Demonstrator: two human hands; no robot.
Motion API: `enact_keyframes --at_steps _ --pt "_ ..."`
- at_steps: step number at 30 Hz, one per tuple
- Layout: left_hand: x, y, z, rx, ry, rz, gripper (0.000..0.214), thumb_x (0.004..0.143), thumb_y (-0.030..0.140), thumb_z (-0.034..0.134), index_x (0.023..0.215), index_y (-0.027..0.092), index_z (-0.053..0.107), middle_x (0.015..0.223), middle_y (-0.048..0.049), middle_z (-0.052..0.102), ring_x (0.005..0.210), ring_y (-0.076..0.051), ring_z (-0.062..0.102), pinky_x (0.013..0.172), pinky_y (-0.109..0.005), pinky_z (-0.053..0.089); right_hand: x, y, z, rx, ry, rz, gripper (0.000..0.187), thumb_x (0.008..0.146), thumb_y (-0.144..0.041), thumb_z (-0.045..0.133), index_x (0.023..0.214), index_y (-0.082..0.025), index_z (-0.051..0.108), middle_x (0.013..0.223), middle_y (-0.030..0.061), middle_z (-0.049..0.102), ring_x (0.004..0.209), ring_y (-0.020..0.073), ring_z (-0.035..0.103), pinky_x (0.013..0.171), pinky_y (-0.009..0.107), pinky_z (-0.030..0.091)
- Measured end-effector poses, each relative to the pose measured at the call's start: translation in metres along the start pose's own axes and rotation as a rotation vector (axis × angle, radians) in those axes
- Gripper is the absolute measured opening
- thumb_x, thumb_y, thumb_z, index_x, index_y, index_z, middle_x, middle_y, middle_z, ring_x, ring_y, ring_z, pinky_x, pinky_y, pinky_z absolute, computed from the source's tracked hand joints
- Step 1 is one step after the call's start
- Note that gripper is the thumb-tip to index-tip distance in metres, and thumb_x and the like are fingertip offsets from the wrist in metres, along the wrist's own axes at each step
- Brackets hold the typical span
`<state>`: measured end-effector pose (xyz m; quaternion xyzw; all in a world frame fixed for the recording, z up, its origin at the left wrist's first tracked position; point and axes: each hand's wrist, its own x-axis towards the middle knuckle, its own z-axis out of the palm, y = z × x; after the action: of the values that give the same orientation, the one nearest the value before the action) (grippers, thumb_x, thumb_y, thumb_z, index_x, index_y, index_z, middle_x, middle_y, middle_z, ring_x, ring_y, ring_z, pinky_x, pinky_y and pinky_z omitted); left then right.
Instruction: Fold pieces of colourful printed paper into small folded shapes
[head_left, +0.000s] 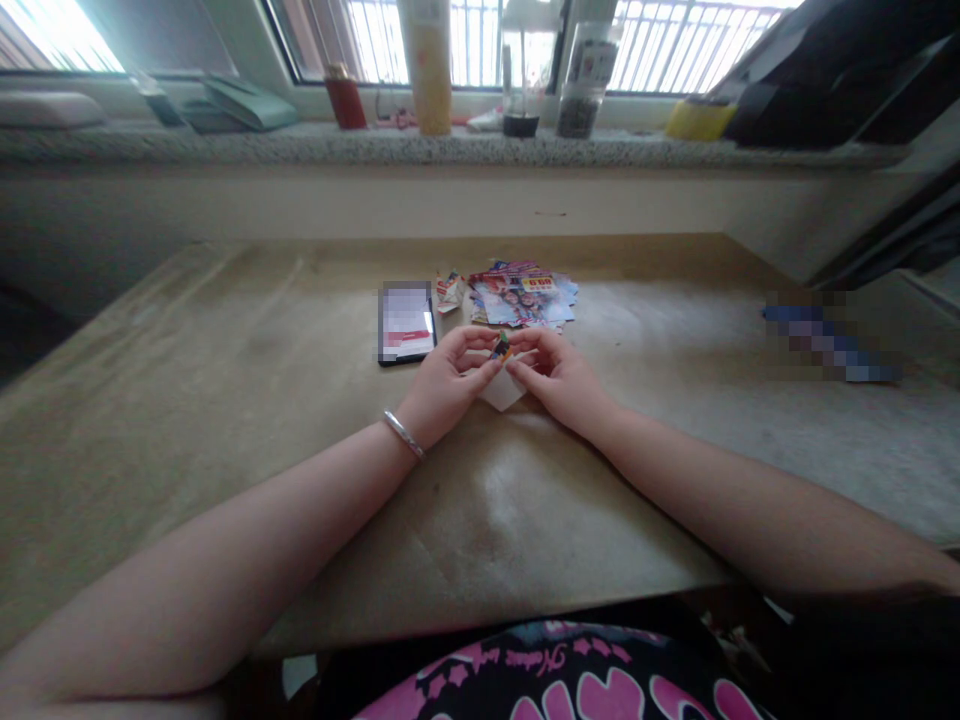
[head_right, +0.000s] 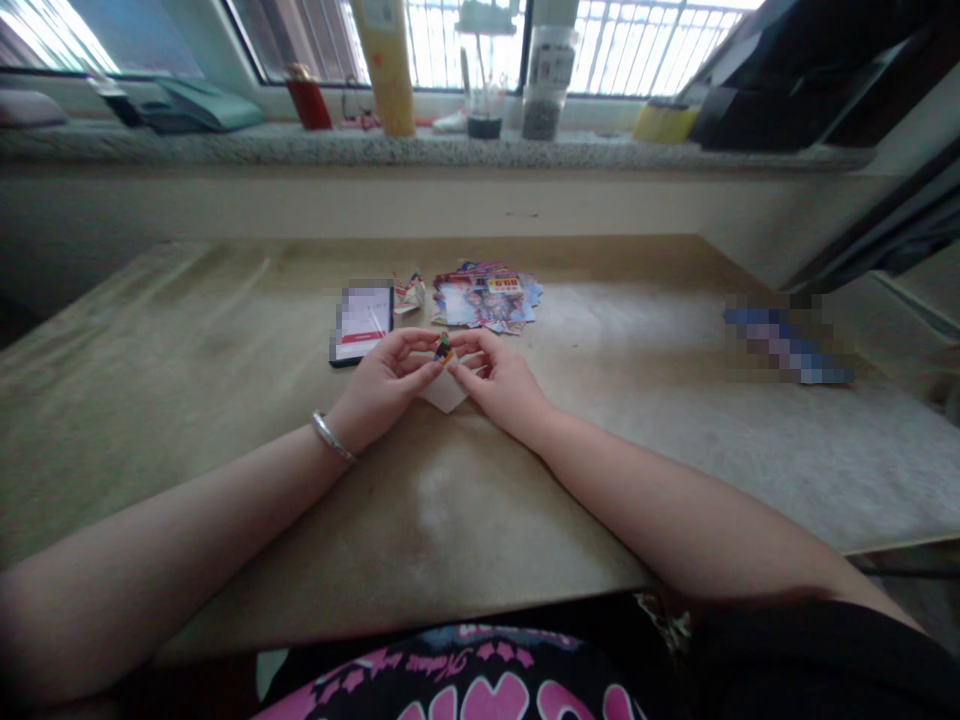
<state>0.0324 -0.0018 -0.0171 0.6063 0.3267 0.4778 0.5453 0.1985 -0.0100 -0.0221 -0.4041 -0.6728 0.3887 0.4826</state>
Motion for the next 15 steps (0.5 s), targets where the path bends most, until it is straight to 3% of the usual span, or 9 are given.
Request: enact_keyframes --at_steps 7,15 --pt "-0.003 0.008 0.003 0.011 0.047 0.155 0.028 0.073 0.026 0.073 0.093 0.016 0.057 0.085 -0.0014 0.067 0.078 -0.011 0.066 0.073 -0.024 0.055 -0.006 -0.014 -0.004 -0.264 0.062 -0.320 0.017 0.081 -0.022 0.059 0.098 -0.024 0.062 0.094 0.0016 0.066 0.082 0.0132 0.059 0.071 0.029 0.050" --pt "-0.004 0.007 0.004 0.023 0.009 0.234 0.021 0.075 0.019 0.068 0.093 0.017 0.056 0.089 -0.0009 0.065 0.085 -0.010 0.065 0.082 -0.025 0.055 -0.007 -0.017 -0.009 -0.292 0.143 -0.295 0.009 0.084 -0.027 0.060 0.092 -0.025 0.064 0.085 0.0005 0.066 0.081 0.0143 0.060 0.069 0.029 0.048"
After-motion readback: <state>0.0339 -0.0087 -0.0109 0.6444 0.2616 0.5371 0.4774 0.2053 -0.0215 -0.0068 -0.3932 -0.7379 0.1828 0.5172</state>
